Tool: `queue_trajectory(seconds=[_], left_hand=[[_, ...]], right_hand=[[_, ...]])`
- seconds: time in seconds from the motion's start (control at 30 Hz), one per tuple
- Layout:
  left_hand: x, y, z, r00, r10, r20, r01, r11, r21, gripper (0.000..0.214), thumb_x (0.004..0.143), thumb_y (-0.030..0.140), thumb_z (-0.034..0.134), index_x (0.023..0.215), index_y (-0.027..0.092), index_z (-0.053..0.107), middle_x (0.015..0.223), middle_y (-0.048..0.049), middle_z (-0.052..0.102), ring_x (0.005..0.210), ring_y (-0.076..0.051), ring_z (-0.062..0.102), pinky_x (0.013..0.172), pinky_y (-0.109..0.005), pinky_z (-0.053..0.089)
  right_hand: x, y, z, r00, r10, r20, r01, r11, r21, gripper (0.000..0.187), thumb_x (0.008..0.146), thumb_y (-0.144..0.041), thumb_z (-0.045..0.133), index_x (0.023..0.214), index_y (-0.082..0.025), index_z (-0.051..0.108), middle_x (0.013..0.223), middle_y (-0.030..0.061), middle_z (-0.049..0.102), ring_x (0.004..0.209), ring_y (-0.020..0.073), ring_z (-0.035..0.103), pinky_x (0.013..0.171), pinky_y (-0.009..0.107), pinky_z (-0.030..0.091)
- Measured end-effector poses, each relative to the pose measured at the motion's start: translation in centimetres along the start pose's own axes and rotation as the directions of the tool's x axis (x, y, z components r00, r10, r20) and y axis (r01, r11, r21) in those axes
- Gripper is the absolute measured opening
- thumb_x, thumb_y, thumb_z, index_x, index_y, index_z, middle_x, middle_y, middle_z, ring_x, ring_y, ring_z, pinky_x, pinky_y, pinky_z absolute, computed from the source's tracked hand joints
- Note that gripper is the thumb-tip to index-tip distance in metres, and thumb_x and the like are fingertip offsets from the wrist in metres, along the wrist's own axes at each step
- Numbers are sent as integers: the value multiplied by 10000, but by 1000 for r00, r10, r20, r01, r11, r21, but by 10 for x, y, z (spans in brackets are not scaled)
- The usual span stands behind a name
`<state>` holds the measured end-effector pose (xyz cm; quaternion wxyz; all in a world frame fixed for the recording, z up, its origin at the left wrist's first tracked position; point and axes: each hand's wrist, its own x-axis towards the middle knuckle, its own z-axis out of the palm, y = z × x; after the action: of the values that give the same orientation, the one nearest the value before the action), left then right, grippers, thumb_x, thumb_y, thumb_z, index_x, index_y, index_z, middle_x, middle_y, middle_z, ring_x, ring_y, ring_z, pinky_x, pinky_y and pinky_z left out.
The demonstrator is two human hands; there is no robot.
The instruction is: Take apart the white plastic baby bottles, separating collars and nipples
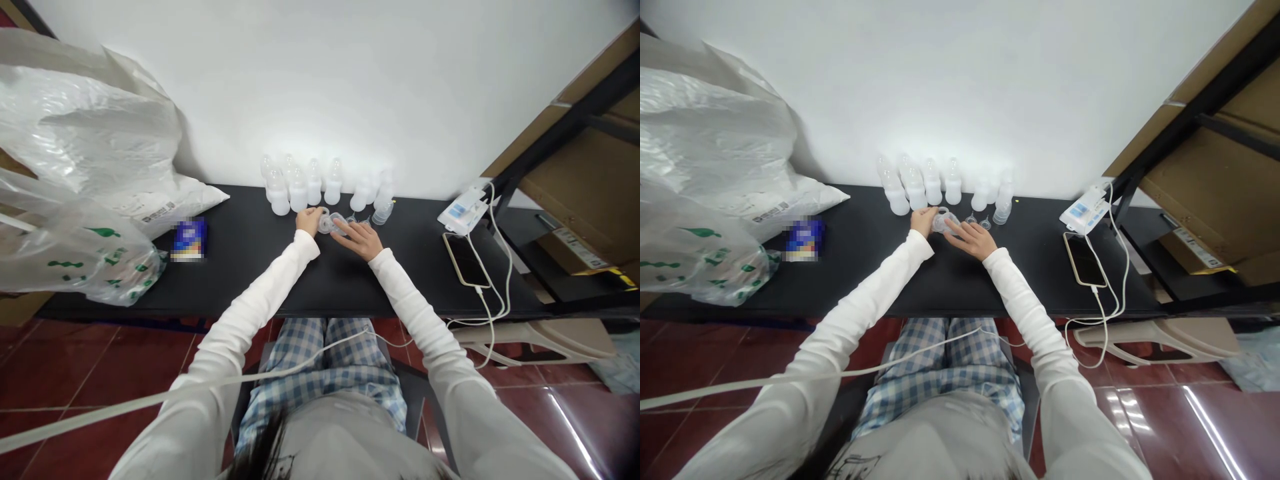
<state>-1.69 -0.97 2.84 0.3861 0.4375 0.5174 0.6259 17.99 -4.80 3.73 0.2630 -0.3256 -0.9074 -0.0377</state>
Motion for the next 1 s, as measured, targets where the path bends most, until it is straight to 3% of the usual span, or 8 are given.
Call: queue_trajectory(seconds=[0.07,0.17,0.33,0.5,0.57,0.73,1.0], left_hand=[[5,6,-9,993,-97,-70,101,993,55,419,738,295,724,439,178,454,402,53,355,437,-66,313,429,-220,243],[5,18,-18,986,-9,-164,25,995,96,476,784,258,697,434,176,384,414,58,309,465,-62,302,476,-218,272],[-5,23,-18,986,134,-95,-124,986,109,517,848,343,671,478,175,350,455,56,305,501,-65,296,523,-210,305],[-1,11,-15,981,175,-83,-169,983,69,553,849,527,651,513,189,371,470,53,345,517,-77,326,534,-211,334],[2,6,-15,979,177,-102,-172,984,53,572,841,582,639,520,196,366,476,51,353,519,-79,331,531,-214,343],[3,1,-15,980,169,-105,-171,985,-19,577,799,661,649,565,211,375,506,58,322,505,-79,335,474,-211,325],[3,-3,-15,988,128,-87,-126,991,35,518,818,608,655,588,203,428,524,62,382,500,-69,335,455,-202,288]], right_hand=[[-4,5,-1,996,57,-73,-56,998,11,375,1056,-372,335,1179,-383,690,1324,13,693,1007,169,681,929,399,560],[-7,14,-5,942,223,-251,-239,970,-37,356,1032,-424,398,1200,-346,702,1308,79,685,1037,223,668,950,434,528],[-9,30,-14,770,401,-496,-517,848,-117,487,992,-513,431,1340,-220,604,1271,172,635,1125,297,619,969,489,481],[-17,53,-15,588,446,-674,-659,748,-80,631,975,-595,394,1351,-98,495,1218,222,604,1014,294,600,942,547,470],[-19,58,-16,553,454,-698,-690,719,-78,582,983,-588,380,1290,-113,519,1193,210,606,991,283,591,935,544,468],[-19,56,-19,591,496,-637,-698,710,-95,514,1003,-545,350,1265,-156,562,1206,194,597,1070,295,570,946,521,456],[-15,59,-12,640,551,-536,-698,709,-105,516,1012,-491,332,1348,-194,586,1200,183,603,1075,295,561,943,499,452]])
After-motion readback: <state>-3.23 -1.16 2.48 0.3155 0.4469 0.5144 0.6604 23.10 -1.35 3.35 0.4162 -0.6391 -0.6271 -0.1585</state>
